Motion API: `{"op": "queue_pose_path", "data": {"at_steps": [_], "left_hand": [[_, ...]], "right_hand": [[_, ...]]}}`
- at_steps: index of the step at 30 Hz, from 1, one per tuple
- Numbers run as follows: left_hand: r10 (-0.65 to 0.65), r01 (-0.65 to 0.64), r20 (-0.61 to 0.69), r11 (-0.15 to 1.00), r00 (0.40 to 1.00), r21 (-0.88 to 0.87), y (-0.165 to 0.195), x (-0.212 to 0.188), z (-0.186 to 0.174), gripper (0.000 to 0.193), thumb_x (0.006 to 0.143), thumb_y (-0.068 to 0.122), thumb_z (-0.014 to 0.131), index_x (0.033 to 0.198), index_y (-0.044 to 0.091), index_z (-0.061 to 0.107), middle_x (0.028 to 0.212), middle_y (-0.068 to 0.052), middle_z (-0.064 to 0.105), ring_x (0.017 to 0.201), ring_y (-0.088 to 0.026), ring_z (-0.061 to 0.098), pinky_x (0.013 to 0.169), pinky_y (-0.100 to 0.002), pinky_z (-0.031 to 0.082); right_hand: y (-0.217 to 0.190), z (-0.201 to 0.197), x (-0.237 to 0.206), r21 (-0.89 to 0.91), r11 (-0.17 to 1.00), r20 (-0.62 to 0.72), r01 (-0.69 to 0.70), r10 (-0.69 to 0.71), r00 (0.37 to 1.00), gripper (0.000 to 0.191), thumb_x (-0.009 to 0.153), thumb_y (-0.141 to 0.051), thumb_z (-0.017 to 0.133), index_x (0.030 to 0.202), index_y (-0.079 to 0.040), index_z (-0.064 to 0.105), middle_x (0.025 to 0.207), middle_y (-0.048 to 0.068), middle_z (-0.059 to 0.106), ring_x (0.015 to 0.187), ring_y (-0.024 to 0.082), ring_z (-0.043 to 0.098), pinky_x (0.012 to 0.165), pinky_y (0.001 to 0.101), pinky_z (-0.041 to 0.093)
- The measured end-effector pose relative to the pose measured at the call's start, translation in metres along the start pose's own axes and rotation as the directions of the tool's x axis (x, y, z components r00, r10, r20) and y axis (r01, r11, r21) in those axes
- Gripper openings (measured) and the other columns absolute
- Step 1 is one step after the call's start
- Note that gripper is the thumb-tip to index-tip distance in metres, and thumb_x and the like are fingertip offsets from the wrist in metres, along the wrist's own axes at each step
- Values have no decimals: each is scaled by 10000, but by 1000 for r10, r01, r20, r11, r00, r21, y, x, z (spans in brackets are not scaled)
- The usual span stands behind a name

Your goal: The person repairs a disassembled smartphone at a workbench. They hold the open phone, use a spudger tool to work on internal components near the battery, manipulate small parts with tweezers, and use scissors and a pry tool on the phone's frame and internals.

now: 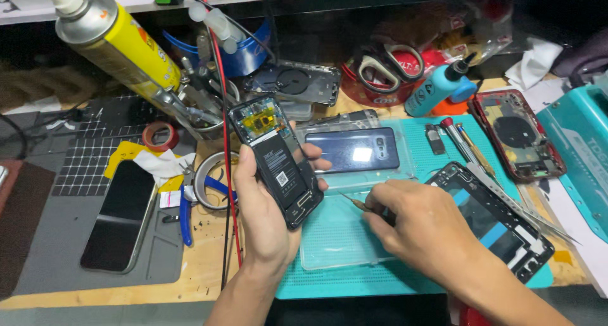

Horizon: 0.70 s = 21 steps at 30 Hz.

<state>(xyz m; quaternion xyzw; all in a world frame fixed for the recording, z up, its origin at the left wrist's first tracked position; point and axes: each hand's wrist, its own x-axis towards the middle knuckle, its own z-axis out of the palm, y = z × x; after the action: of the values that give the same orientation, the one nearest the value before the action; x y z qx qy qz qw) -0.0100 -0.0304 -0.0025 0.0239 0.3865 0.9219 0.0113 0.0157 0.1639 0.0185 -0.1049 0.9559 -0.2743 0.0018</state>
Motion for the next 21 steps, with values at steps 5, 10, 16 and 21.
{"op": "queue_pose_path", "data": {"at_steps": [5, 10, 16, 21], "left_hand": [[-14, 17, -26, 994, 1000, 107, -11, -3, 6, 653, 1067, 540, 254, 1345, 26, 545, 1067, -146, 673, 978, -240, 664, 818, -360, 547], [-59, 63, -26, 975, 998, 215, -23, -6, 16, 676, 1076, 544, 245, 1218, -16, 596, 1094, -139, 678, 990, -220, 667, 854, -351, 558], [-131, 137, -45, 967, 990, 213, -31, -3, 27, 690, 1047, 564, 242, 1191, -2, 608, 1103, -132, 682, 994, -225, 685, 862, -366, 570], [-137, 135, 6, 983, 991, 123, -31, -5, 29, 756, 1052, 596, 197, 1171, -18, 622, 1064, -167, 704, 901, -247, 701, 822, -379, 595]], "right_hand": [[11, -1, -8, -59, 998, -160, -34, 24, 987, 203, 778, -160, 772, 898, -45, 655, 791, 161, 722, 710, 392, 692, 627, 484, 537], [19, 9, -9, -108, 994, -230, 0, -25, 973, 277, 772, -148, 784, 924, -3, 603, 803, 208, 687, 755, 439, 668, 647, 511, 529], [20, 4, -13, -174, 985, -229, -19, -22, 973, 303, 773, -215, 802, 909, -13, 622, 782, 185, 682, 704, 415, 676, 615, 491, 540], [14, -4, -14, -196, 980, -268, -36, -19, 963, 353, 796, -312, 807, 890, -20, 631, 773, 143, 692, 648, 361, 683, 552, 447, 538]]}}
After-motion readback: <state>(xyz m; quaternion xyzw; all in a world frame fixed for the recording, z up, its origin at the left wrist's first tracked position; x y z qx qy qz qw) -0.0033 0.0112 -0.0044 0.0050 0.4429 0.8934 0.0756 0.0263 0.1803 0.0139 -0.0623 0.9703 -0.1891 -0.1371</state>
